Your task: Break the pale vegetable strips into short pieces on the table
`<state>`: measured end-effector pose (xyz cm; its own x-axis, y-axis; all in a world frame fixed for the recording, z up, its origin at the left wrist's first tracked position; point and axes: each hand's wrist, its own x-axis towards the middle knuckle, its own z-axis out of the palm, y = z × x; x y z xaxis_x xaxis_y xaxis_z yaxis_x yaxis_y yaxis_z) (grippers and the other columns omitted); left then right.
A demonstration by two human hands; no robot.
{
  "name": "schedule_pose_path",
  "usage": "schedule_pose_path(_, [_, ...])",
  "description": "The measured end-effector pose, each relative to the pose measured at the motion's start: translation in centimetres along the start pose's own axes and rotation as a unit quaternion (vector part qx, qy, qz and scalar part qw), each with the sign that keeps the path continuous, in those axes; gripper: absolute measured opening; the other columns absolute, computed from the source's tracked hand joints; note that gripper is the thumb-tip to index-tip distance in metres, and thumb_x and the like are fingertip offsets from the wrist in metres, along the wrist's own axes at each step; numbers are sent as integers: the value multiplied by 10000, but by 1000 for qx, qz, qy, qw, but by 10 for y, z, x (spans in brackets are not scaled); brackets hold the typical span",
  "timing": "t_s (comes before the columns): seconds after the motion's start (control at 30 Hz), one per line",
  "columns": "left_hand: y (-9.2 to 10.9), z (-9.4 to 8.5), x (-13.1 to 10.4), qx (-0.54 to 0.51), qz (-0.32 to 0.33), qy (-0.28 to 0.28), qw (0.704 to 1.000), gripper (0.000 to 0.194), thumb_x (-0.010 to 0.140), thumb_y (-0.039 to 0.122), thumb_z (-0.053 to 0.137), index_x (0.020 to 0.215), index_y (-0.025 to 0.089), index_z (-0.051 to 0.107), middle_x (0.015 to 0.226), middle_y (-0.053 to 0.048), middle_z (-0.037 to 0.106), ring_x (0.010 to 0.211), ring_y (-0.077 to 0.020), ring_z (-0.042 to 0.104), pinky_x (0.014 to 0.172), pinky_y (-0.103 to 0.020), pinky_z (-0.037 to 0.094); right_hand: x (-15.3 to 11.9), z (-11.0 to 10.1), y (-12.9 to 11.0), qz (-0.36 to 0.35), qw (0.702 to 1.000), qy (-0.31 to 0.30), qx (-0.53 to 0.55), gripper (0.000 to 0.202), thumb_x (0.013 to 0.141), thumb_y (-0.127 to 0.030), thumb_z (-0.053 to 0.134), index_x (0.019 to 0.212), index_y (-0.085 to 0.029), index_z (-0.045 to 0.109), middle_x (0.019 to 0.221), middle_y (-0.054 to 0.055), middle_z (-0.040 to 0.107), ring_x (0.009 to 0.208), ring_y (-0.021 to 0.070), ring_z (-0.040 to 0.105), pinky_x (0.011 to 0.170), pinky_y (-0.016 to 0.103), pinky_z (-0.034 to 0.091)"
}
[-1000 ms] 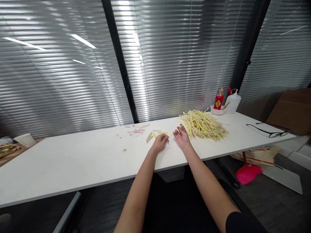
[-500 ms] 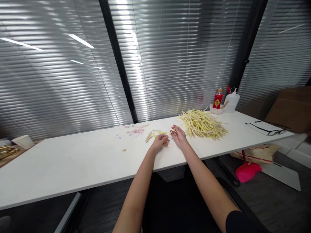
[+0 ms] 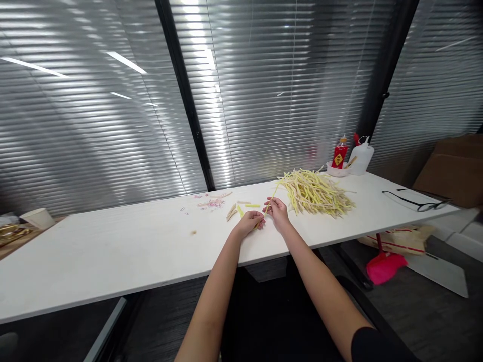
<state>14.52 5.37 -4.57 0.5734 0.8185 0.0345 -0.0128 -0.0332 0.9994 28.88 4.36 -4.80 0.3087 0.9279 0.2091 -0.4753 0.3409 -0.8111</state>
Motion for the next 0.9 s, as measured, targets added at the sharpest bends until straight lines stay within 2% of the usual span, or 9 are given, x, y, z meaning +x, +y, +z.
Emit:
schedule_pose_path(0.2, [1,-1,0,-19,-7,-37,999,296,729,378,691,727,99,590,635,-40,618,485,-76,522,507,-222,396,1,-2,1,-7,999,-3,40,208,722,-356,670,816,-211,554,670,-39,585,538,102,578,559,255,502])
schedule_pose_path(0.43, [8,3,-5,-63,-49,-61,995,400,603,404,804,767,99,602,699,-62,653,507,-78,541,523,-229,419,0,-3,2,6,998,-21,63,198,725,-339,680,819,-214,558,673,-52,559,511,78,543,520,224,468])
schedule_pose_path(0.6, [9,8,-5,-52,-25,-86,995,392,605,404,801,747,103,593,683,-65,663,492,-74,529,505,-214,389,0,-4,4,7,998,-17,52,209,709,-336,679,834,-212,565,687,-57,567,493,62,535,507,204,456])
schedule_pose_path(0.7, [6,9,-2,-40,-11,-83,996,379,647,429,766,776,109,609,758,-89,682,569,-111,581,560,-240,429,1,-3,5,6,1000,-12,27,234,710,-363,665,859,-211,569,709,-53,574,486,65,541,475,202,440])
schedule_pose_path(0.77, [4,7,0,-3,19,-31,999,359,724,458,691,826,119,630,820,-100,684,658,-146,611,630,-278,461,2,-3,3,-1,1000,3,-1,264,716,-390,651,894,-211,574,718,-51,578,466,65,529,450,204,423])
schedule_pose_path(0.83, [4,1,0,99,72,84,989,295,800,427,609,856,139,643,867,-101,676,744,-176,613,706,-316,466,4,-4,-3,-18,999,24,-41,295,721,-416,637,924,-210,583,727,-49,581,426,53,489,433,209,412])
schedule_pose_path(0.87, [4,-4,-1,176,95,155,968,244,827,380,578,866,149,645,895,-105,668,793,-195,606,745,-337,457,7,-6,-7,-28,997,33,-67,306,723,-431,630,926,-206,589,734,-46,585,403,46,461,421,212,400])
schedule_pose_path(0.9, [4,-8,-2,263,106,223,933,190,844,318,553,885,158,645,936,-114,657,857,-220,594,787,-361,440,10,-9,-14,-39,994,43,-96,318,724,-448,624,922,-201,596,738,-40,589,382,41,430,404,215,380])
